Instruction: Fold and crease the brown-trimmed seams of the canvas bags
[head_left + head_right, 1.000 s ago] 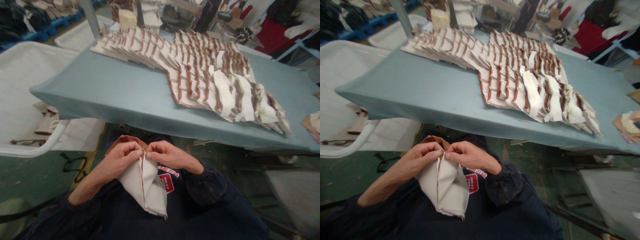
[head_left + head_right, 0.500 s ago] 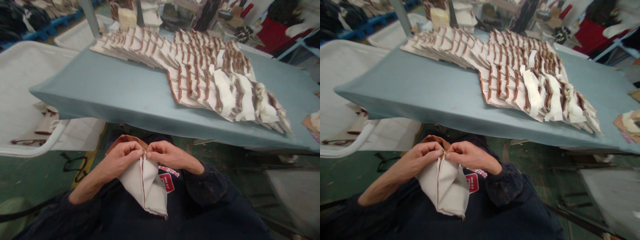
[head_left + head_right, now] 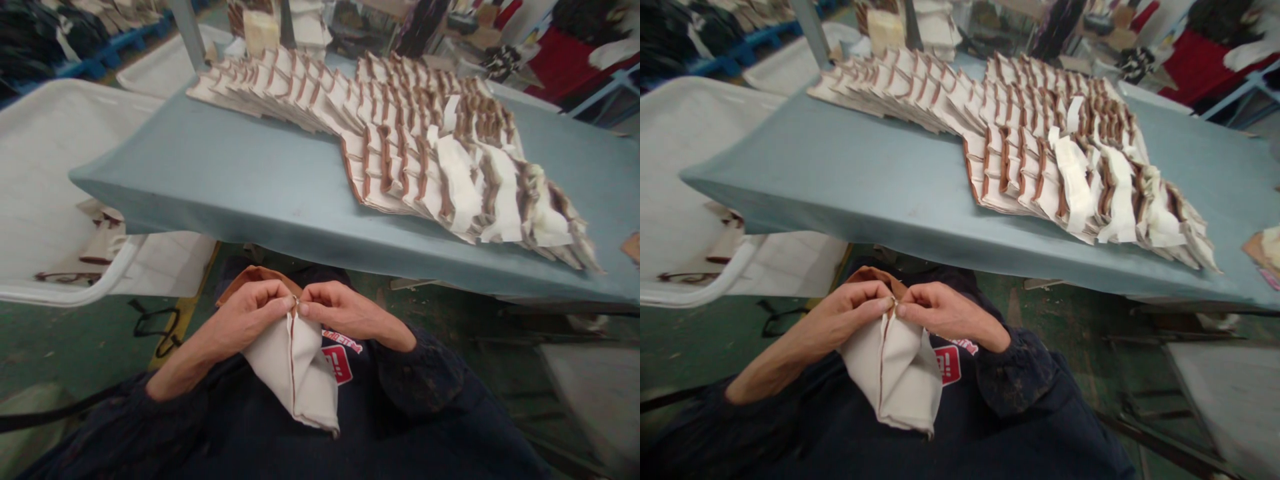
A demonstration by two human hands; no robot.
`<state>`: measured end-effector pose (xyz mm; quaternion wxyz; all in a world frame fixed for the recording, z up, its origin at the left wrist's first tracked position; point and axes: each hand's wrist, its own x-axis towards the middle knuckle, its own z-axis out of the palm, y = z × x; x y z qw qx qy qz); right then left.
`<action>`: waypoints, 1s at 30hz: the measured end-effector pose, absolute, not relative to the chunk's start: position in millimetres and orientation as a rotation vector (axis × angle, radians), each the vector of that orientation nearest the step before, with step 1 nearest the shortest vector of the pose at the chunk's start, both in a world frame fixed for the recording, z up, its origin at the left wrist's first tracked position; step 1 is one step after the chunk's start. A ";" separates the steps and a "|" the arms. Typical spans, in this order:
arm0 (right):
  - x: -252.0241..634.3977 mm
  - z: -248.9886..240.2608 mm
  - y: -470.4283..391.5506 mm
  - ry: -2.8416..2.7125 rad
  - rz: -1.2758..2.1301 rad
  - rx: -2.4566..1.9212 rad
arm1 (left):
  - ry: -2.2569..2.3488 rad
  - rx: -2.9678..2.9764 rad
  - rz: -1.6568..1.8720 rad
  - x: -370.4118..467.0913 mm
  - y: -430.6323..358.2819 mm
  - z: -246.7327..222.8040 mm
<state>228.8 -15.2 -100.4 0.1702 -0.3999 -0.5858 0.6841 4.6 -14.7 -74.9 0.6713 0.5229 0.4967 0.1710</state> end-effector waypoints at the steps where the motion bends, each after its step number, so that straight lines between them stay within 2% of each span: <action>1: 228.9 -101.0 -15.4 -1.659 1.948 -1.139 | 1.117 1.176 0.382 4.6 -15.0 -74.8; 30: 225.9 -95.9 -14.6 -1.594 2.030 -1.093 | 1.116 1.177 0.350 7.5 -16.8 -68.4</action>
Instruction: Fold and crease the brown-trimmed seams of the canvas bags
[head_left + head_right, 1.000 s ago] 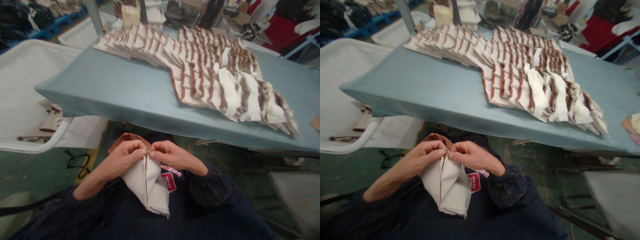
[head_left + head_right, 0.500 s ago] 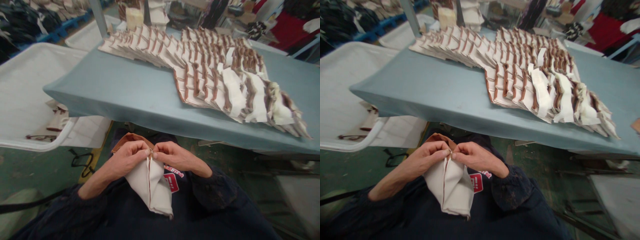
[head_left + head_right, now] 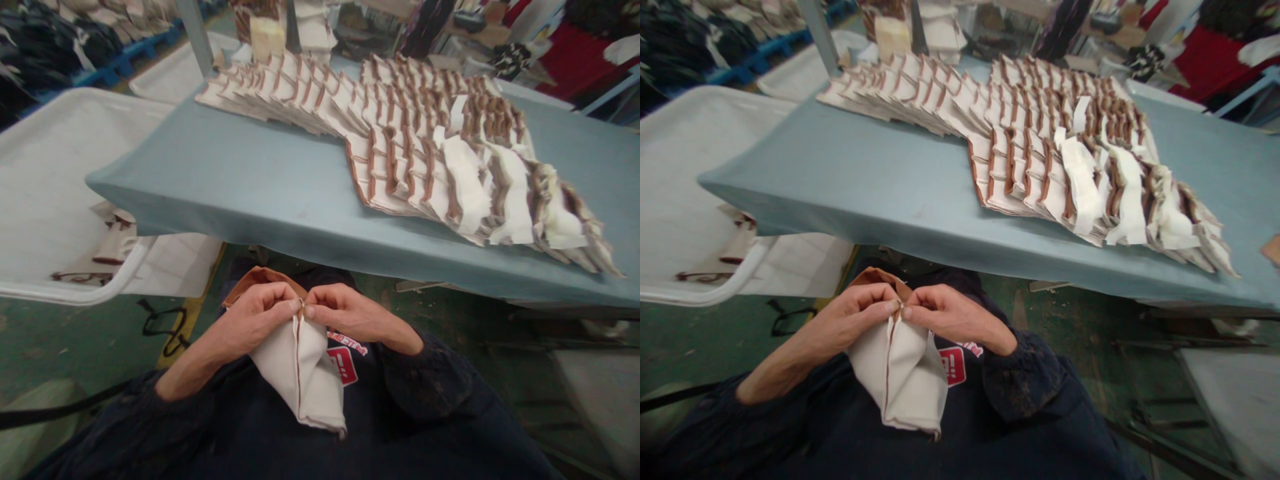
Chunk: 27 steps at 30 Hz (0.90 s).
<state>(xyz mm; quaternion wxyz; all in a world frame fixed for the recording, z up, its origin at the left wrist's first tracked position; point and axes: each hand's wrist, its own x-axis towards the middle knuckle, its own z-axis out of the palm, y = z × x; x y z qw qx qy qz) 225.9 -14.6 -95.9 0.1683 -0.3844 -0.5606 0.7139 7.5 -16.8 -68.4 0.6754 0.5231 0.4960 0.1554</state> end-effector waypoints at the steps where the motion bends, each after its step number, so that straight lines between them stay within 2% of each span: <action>1: 225.7 -95.3 -14.5 -1.591 2.031 -1.094 | 1.114 1.181 0.347 6.6 -16.7 -68.7; 27: 231.4 -97.8 -11.2 -1.599 1.917 -1.020 | 1.090 1.184 0.346 2.1 -10.1 -68.1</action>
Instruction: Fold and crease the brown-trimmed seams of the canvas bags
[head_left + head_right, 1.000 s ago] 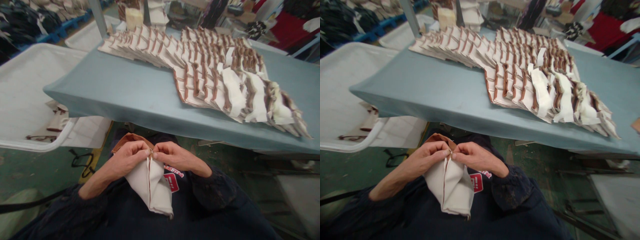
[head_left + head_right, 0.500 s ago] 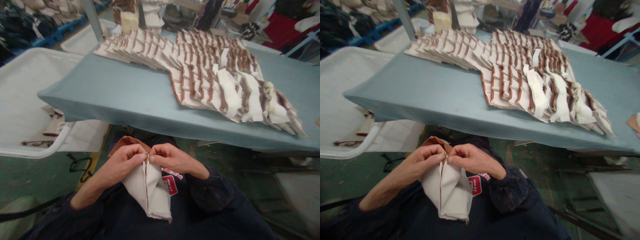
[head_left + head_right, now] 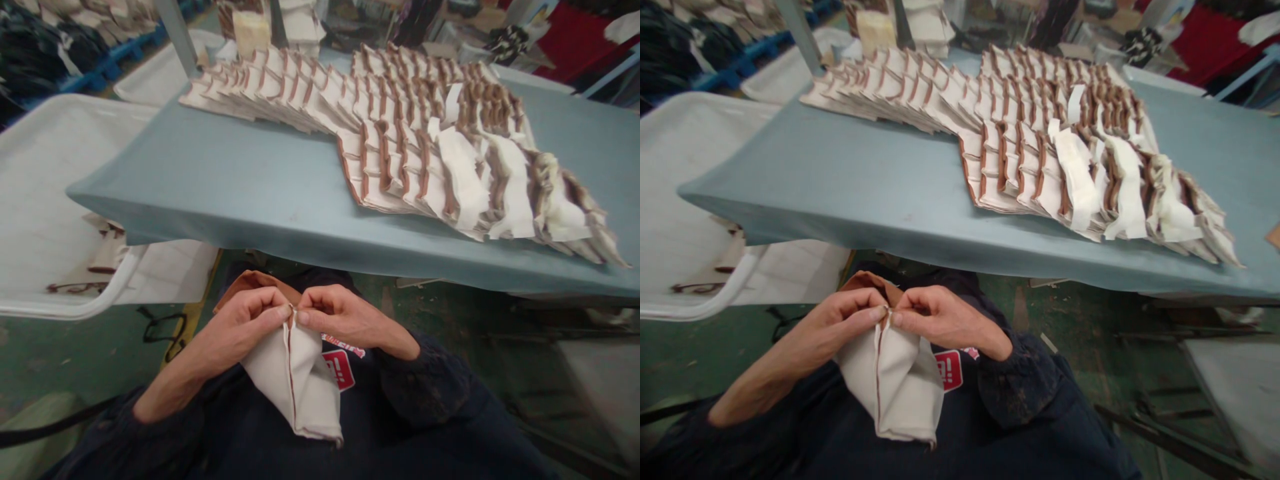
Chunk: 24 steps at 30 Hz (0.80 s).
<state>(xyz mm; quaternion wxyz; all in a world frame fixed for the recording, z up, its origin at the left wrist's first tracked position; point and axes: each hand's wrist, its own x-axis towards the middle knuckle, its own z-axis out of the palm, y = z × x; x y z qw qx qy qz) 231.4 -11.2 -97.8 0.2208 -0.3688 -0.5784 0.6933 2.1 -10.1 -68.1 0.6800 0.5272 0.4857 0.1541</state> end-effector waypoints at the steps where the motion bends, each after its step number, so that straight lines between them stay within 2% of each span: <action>1: 231.5 -96.6 -10.8 -1.593 1.910 -1.013 | 1.086 1.175 0.347 2.6 -9.3 -67.6; 24: 235.5 -103.8 -6.9 -1.532 1.967 -1.019 | 1.090 1.170 0.299 6.8 -1.3 -69.6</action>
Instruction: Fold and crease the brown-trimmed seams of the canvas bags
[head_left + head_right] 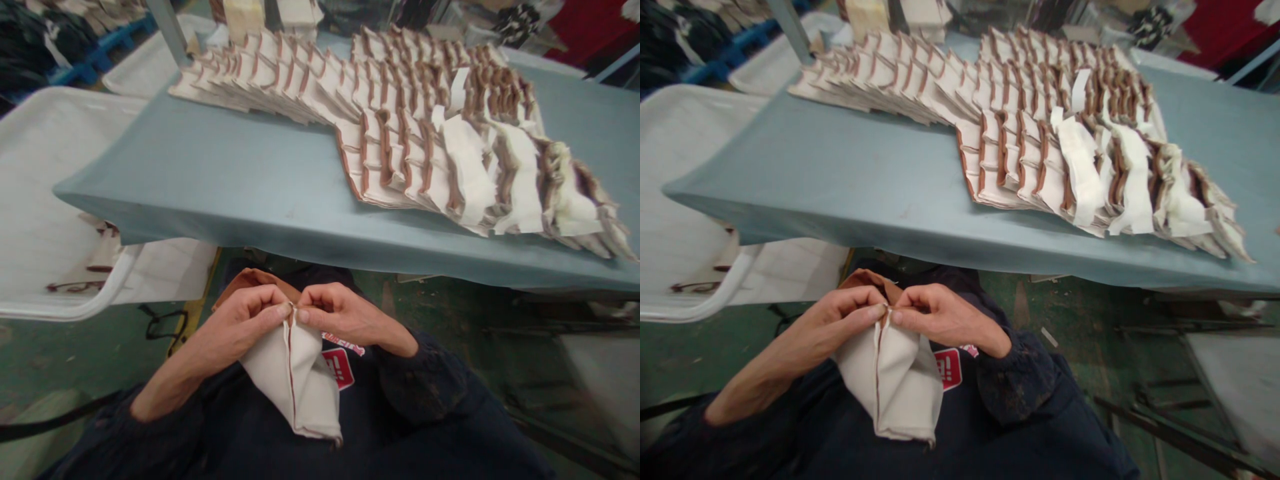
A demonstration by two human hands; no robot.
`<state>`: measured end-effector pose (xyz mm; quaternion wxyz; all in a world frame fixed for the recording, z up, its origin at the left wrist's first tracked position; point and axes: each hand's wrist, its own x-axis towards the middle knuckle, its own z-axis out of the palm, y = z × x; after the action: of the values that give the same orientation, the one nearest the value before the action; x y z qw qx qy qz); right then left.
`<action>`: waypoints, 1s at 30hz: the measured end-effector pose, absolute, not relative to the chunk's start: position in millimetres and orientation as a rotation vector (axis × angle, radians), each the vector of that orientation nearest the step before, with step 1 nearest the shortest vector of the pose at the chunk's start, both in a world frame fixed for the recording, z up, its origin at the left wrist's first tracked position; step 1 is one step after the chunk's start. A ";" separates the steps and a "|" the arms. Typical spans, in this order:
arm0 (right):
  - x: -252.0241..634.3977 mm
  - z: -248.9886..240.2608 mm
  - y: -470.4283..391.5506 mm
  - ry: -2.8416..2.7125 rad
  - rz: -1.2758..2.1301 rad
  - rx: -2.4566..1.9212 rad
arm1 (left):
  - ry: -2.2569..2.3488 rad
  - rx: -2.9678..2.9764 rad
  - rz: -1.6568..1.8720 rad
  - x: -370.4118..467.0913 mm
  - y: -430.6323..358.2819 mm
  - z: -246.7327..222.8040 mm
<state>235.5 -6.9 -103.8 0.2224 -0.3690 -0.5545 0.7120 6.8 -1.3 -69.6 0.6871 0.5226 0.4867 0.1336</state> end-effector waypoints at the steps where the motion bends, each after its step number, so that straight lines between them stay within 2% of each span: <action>1: 235.7 -104.6 -6.8 -1.528 1.973 -1.017 | 1.088 1.176 0.297 6.6 -1.0 -70.2; 13: 230.8 -103.8 -4.1 -1.490 2.036 -1.034 | 1.095 1.188 0.305 4.1 -0.6 -76.9; 30: 225.0 -126.9 -7.3 -1.392 2.109 -1.133 | 1.134 1.073 0.370 6.6 -6.4 -90.7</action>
<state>225.0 -7.3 -126.9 0.1854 -0.4020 -0.4939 0.7484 6.6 -6.4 -90.7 0.6952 0.4808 0.5079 0.1656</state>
